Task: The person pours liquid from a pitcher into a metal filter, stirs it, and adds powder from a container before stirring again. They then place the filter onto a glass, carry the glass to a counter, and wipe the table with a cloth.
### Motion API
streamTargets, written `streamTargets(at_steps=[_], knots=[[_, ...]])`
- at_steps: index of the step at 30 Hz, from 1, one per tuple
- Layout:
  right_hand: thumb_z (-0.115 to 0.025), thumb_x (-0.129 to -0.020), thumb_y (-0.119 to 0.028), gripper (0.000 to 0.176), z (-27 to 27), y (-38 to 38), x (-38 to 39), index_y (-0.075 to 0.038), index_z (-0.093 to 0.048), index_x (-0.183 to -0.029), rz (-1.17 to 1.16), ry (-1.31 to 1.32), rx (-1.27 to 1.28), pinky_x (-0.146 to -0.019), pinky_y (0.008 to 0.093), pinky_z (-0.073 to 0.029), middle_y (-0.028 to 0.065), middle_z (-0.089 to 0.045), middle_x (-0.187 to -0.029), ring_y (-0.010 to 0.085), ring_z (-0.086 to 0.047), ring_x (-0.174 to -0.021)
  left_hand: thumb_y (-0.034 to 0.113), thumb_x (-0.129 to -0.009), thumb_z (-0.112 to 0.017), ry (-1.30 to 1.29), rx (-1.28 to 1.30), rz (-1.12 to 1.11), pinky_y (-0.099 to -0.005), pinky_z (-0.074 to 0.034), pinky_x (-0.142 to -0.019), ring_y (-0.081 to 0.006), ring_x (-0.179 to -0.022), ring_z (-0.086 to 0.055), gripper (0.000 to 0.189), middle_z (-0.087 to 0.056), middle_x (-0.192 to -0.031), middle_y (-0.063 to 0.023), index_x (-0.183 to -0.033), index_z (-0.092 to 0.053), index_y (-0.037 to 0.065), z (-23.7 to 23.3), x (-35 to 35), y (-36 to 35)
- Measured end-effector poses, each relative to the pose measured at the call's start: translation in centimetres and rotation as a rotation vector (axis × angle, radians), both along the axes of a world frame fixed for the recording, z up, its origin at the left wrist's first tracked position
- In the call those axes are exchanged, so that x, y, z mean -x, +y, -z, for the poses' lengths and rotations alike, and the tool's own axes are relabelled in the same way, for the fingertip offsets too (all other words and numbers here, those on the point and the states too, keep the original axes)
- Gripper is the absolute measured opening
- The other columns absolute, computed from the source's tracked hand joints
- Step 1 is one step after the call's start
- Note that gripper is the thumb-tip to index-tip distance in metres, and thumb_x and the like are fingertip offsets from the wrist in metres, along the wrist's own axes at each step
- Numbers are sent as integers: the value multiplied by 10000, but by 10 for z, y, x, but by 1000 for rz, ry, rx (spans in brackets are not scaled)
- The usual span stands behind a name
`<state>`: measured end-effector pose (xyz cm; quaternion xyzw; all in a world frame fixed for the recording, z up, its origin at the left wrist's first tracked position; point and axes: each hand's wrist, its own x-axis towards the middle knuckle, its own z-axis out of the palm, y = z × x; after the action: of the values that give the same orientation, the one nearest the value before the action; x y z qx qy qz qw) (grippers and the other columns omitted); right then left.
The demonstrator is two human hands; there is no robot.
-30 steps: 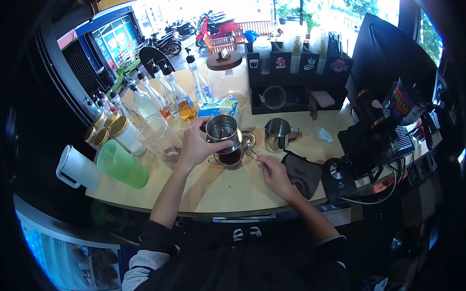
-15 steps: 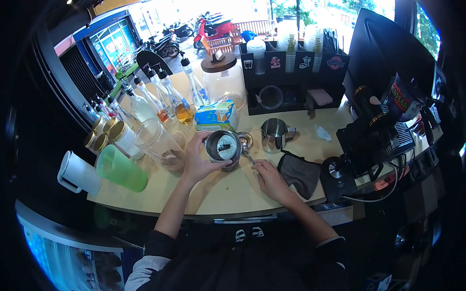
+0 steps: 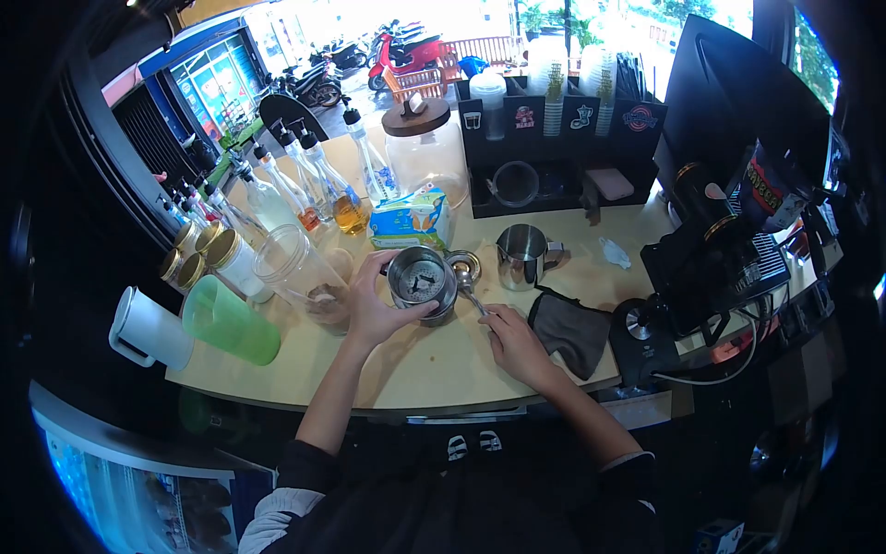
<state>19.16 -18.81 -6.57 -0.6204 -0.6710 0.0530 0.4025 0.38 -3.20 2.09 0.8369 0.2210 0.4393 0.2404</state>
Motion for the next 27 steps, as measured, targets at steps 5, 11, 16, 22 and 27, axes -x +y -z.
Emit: streamTargets(at_steps=[5,11,16,22,27], knots=[[-598,-806,45,225,-22,-2,-12,-16,-574,-1021,117,118,-174,-889,390,-461,150,-576,-1086,312,-568,-1058,308,-521,-913,-12,-8,30,-343,-477,-873,-212,-991,-596,739,-600,-1069,-87,-1118,-577,28,3,2,2],[-555,-904,-45,146,-37,21,-104,1,-572,-1042,577,-58,-518,-868,367,-469,146,-607,-1071,294,-603,-996,219,-531,-924,-81,76,144,-315,-416,-972,-174,-1097,-529,813,-528,-1132,-61,-1197,-495,33,20,3,9],[-538,-965,-132,148,-16,25,-124,7,-563,-1006,402,414,-132,-788,315,-484,109,-633,-913,187,-614,-909,138,-534,-925,-123,167,248,-310,-386,-1028,-166,-1143,-499,893,-483,-1179,-50,-1259,-413,43,35,-1,17],[-524,-989,-152,164,4,35,-124,-26,-518,-885,125,744,-102,-705,231,-437,12,-571,-803,62,-533,-787,253,-528,-926,-275,240,260,-337,-409,-972,-197,-1082,-523,844,-532,-1154,-78,-1213,-483,36,39,-5,15],[-516,-992,-141,161,-29,40,-104,-45,-487,-867,107,757,-209,-689,216,-399,-25,-503,-763,42,-454,-726,245,-539,-922,-270,224,231,-340,-411,-970,-198,-1081,-526,831,-533,-1151,-81,-1210,-478,38,37,-5,15]])
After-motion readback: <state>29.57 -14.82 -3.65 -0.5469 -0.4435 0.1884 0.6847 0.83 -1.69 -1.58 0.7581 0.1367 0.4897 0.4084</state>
